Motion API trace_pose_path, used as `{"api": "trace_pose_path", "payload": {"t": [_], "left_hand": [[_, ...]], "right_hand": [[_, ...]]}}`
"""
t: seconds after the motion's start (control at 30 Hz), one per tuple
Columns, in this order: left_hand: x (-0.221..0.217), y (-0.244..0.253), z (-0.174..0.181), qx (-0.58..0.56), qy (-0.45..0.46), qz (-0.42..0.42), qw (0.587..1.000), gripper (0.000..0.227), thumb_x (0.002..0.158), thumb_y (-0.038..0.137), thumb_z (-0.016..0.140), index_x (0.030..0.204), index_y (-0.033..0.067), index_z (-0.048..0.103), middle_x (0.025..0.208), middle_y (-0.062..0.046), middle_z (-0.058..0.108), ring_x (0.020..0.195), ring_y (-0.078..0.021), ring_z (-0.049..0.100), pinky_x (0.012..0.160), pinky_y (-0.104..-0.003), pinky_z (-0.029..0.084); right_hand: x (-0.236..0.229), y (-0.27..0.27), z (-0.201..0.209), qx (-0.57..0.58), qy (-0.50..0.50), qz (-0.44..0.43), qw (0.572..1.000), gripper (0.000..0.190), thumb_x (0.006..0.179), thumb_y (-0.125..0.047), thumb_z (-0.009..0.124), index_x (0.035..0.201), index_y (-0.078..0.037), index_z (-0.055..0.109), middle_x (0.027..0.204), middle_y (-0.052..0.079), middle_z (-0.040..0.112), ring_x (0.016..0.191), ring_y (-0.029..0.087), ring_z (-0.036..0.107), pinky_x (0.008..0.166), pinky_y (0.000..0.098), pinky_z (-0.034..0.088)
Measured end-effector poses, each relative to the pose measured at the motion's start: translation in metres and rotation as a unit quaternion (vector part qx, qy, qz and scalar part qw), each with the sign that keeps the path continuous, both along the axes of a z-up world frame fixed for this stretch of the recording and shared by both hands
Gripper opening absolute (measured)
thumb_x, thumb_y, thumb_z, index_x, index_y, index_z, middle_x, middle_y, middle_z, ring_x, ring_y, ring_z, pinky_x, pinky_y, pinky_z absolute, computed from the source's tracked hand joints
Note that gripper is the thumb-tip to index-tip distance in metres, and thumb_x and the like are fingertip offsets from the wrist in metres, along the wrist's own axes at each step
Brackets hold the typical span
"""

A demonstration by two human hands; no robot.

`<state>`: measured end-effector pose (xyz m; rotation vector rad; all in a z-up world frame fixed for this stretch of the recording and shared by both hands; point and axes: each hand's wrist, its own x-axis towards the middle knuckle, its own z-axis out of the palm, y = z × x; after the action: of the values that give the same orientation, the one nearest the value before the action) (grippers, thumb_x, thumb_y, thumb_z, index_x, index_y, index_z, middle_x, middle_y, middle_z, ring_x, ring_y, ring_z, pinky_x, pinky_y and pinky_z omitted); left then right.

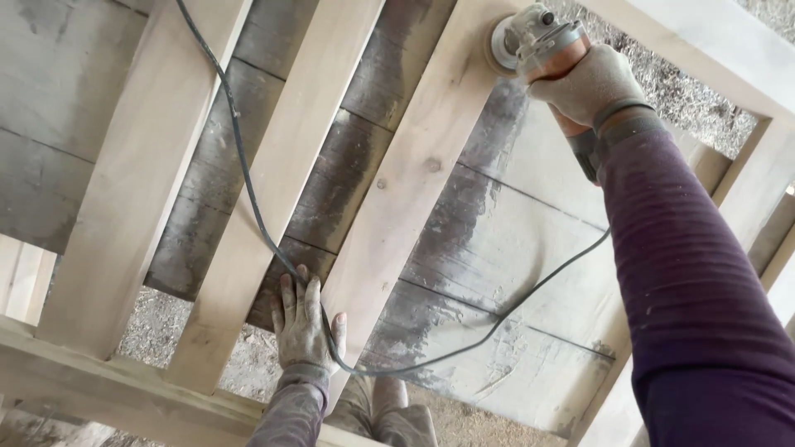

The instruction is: Sanding a wooden furniture frame using an electric angle grinder.

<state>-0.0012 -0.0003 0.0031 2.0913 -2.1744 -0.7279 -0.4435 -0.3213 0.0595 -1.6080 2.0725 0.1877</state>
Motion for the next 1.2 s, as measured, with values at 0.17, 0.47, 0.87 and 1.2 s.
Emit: {"api": "trace_pose_path", "payload": {"t": [0.17, 0.47, 0.87, 1.2], "left_hand": [[0.001, 0.0, -0.003, 0.0, -0.005, -0.002, 1.0, 0.073, 0.094, 0.051, 0.044, 0.151, 0.0056, 0.035, 0.167, -0.016, 0.025, 0.155, -0.0404, 0.019, 0.123, -0.064, 0.012], [0.001, -0.001, 0.0, -0.016, 0.012, 0.002, 1.0, 0.07, 0.097, 0.052, 0.042, 0.151, 0.0063, 0.035, 0.165, -0.018, 0.031, 0.154, -0.0429, 0.024, 0.123, -0.066, 0.015], [0.0, -0.003, 0.001, -0.021, 0.025, 0.01, 0.999, 0.07, 0.097, 0.05, 0.045, 0.152, 0.0073, 0.035, 0.167, -0.015, 0.03, 0.155, -0.0405, 0.023, 0.123, -0.065, 0.016], [0.001, 0.002, -0.007, 0.027, 0.003, 0.017, 0.999, 0.074, 0.095, 0.053, 0.044, 0.155, 0.0112, 0.031, 0.167, -0.013, 0.024, 0.155, -0.0382, 0.018, 0.118, -0.068, 0.016]], "right_hand": [[0.019, -0.031, 0.011, 0.01, -0.053, -0.062, 0.997, 0.051, 0.081, -0.035, 0.081, 0.122, -0.008, 0.068, 0.1, 0.014, 0.073, 0.087, 0.028, 0.072, 0.081, 0.0421, 0.059], [0.061, -0.047, 0.045, 0.046, -0.082, -0.113, 0.989, 0.045, 0.089, -0.032, 0.077, 0.126, -0.01, 0.062, 0.099, 0.011, 0.067, 0.081, 0.026, 0.068, 0.07, 0.0403, 0.06], [0.104, 0.074, 0.032, 0.121, -0.2, -0.042, 0.971, 0.039, 0.08, -0.012, 0.073, 0.119, -0.013, 0.067, 0.092, 0.006, 0.074, 0.076, 0.019, 0.07, 0.071, 0.0353, 0.064], [0.16, 0.14, 0.04, 0.107, -0.163, 0.241, 0.951, 0.031, 0.079, -0.023, 0.079, 0.101, -0.005, 0.066, 0.077, 0.008, 0.072, 0.06, 0.02, 0.068, 0.062, 0.0346, 0.063]]}}
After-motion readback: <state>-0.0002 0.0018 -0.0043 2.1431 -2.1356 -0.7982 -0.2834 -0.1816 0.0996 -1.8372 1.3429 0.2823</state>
